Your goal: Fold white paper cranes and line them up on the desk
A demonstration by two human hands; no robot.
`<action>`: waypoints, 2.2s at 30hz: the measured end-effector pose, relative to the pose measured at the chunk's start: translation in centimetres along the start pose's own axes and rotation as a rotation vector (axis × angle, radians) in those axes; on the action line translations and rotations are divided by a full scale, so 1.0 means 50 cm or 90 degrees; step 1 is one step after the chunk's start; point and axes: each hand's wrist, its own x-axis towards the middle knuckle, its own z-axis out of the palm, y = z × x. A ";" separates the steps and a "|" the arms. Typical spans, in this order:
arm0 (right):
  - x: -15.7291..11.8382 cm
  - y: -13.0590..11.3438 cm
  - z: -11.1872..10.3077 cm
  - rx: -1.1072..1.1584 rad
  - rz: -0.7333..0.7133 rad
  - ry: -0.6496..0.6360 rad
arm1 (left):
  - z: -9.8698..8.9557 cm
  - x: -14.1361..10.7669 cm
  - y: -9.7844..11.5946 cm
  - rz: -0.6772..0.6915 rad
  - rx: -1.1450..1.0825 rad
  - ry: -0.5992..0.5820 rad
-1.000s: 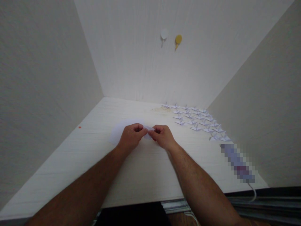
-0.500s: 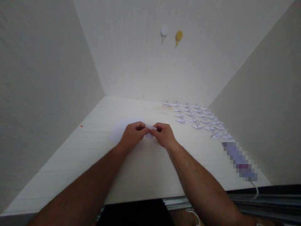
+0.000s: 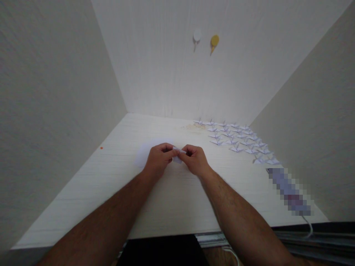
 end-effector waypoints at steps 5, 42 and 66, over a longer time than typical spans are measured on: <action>-0.001 0.000 -0.001 0.016 0.007 -0.012 | -0.003 0.004 -0.005 -0.007 -0.032 0.003; 0.007 0.010 0.000 0.060 0.006 -0.053 | -0.006 0.005 -0.006 -0.008 -0.044 0.047; -0.001 0.013 0.011 -0.031 -0.010 0.000 | -0.016 0.007 -0.016 0.073 0.093 0.014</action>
